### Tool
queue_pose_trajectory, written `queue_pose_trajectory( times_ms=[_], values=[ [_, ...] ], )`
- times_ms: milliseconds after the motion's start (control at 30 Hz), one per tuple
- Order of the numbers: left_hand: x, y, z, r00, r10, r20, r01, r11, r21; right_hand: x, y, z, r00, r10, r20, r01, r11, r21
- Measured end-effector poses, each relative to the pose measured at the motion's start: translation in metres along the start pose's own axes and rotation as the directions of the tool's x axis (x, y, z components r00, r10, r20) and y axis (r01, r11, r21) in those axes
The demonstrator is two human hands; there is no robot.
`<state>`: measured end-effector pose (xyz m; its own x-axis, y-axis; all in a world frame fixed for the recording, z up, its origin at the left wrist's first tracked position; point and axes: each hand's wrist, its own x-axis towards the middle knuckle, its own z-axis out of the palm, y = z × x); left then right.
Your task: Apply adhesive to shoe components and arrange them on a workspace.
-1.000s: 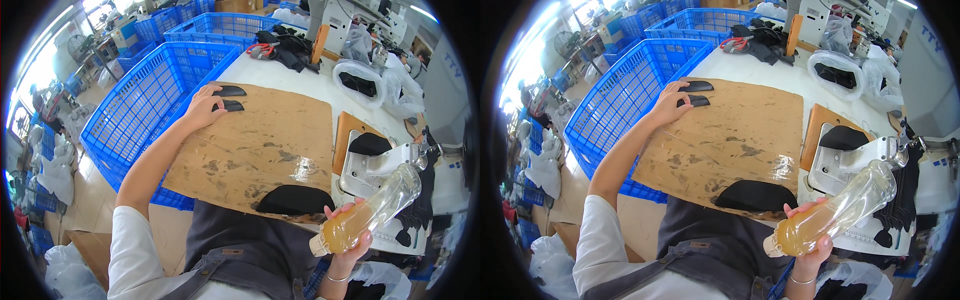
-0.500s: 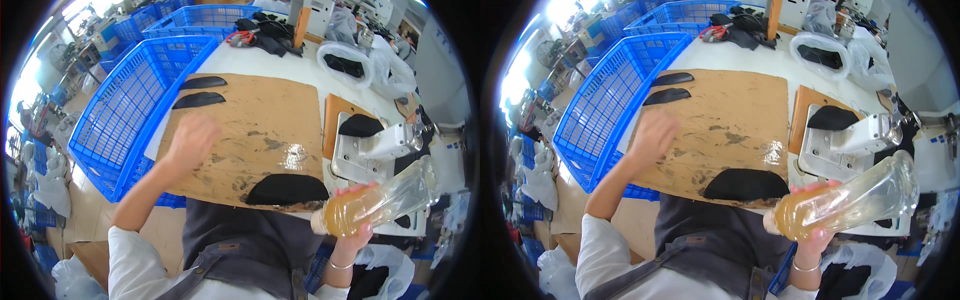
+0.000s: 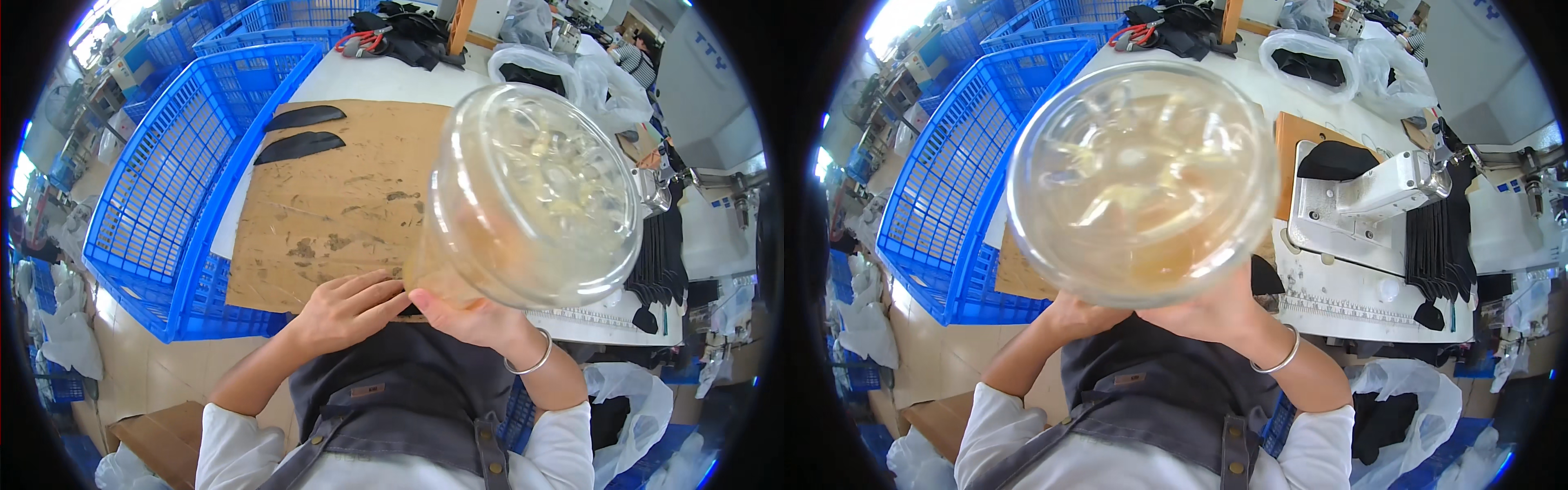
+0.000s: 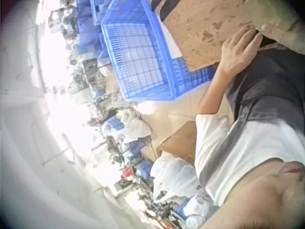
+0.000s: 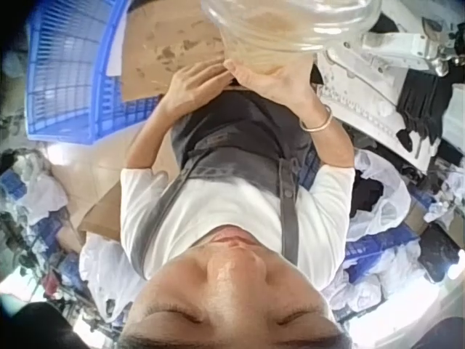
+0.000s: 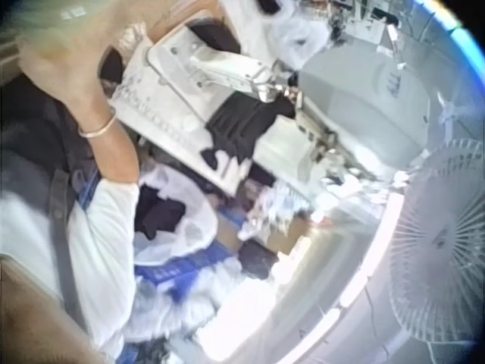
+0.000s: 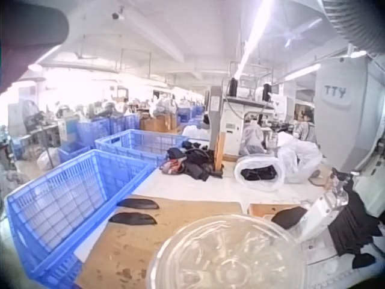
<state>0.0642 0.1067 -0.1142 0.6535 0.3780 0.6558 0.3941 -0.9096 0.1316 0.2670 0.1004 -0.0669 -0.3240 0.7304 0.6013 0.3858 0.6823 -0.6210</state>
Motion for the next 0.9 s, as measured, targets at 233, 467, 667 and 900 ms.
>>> queue_pose_trajectory(
  times_ms=[233,467,667,900],
  values=[
    [-0.003,0.008,-0.005,0.985,-0.152,0.083,0.156,0.987,-0.047,0.008,0.005,0.013,0.991,0.037,-0.127,-0.01,0.978,0.21],
    [-0.005,0.002,0.005,0.992,-0.071,0.104,0.069,0.997,0.018,0.001,0.006,-0.04,0.988,-0.151,-0.014,0.134,0.915,-0.381],
    [0.004,0.003,0.007,0.983,-0.18,0.028,0.182,0.978,-0.101,-0.057,-0.004,-0.088,0.83,0.398,-0.392,-0.507,0.83,-0.231],
    [0.012,-0.002,0.015,0.951,-0.307,-0.032,0.271,0.879,-0.394,-0.04,-0.028,-0.063,0.811,0.174,-0.558,-0.222,0.975,-0.02]
  ],
)
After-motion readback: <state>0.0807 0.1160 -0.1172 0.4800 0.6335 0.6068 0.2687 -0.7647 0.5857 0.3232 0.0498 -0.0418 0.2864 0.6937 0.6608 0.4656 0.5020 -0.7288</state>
